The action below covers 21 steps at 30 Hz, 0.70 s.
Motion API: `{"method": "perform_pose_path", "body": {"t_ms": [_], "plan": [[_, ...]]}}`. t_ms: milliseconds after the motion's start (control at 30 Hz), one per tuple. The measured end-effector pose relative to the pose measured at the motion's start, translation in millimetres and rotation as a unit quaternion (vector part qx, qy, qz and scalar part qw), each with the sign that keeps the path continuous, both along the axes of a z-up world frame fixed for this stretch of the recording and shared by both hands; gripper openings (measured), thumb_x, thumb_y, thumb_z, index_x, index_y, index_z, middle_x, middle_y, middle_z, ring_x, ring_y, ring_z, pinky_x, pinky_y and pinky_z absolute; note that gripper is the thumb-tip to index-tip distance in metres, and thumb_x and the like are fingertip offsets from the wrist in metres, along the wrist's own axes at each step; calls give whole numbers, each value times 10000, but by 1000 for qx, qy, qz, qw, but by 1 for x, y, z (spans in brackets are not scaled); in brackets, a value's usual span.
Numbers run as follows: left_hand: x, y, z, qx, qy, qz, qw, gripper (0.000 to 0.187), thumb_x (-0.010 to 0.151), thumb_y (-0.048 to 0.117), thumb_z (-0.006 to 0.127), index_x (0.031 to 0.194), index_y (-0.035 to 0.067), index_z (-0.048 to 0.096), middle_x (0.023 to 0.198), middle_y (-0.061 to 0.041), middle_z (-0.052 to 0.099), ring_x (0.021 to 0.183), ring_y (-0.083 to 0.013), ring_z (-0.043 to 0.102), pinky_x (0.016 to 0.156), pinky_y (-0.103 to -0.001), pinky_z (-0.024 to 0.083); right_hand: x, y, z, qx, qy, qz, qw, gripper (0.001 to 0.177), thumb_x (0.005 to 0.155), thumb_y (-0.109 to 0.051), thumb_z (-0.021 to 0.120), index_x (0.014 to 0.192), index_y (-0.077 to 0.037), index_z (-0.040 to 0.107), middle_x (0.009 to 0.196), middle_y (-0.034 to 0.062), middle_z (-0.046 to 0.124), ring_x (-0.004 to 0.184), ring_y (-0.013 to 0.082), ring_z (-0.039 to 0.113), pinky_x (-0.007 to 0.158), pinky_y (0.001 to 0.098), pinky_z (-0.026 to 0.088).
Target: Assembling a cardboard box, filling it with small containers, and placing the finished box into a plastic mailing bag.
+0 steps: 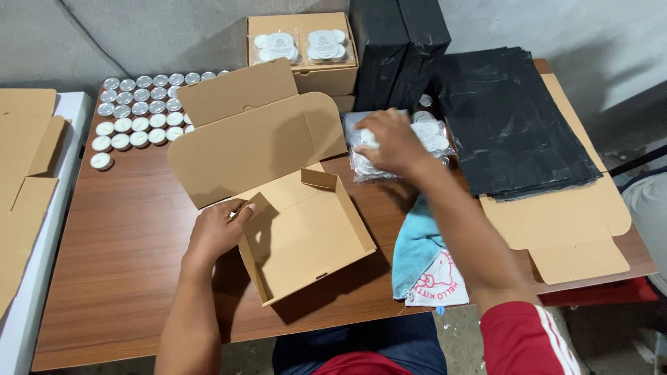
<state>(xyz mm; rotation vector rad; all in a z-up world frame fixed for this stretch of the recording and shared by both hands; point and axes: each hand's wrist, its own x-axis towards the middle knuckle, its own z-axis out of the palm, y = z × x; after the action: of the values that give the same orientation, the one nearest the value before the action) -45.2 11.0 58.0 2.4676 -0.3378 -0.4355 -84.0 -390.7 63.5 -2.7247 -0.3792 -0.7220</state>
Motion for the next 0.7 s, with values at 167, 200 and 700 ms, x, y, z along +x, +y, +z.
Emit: {"method": "perform_pose_path", "body": {"t_ms": [167, 200, 700], "plan": [[2, 3, 2, -65, 77, 7, 995, 343, 987, 377, 598, 1189, 179, 791, 1079, -165, 783, 1025, -469, 702, 824, -495, 532, 11, -47, 11, -87, 344, -143, 924, 896, 747, -645, 745, 1513, -271, 469, 1553, 44, 479, 1446, 339, 331, 1025, 526, 249], [1, 4, -1, -65, 77, 9, 995, 343, 987, 377, 598, 1189, 179, 791, 1079, -165, 783, 1025, -469, 702, 824, -495, 532, 8, -43, 20, -88, 344, -141, 924, 896, 747, -645, 745, 1513, -271, 469, 1553, 44, 479, 1446, 339, 331, 1025, 526, 249], [-22, -2, 52, -203, 164, 43, 964, 399, 885, -9, 529, 1236, -83, 704, 1041, -287, 718, 521, -273, 651, 451, -374, 560, -8, -20, 70, 105, 344, -125, 925, 463, 735, -146, 892, 1174, -166, 747, 1169, 106, 742, 1176, 344, 655, 1002, 493, 455]]}}
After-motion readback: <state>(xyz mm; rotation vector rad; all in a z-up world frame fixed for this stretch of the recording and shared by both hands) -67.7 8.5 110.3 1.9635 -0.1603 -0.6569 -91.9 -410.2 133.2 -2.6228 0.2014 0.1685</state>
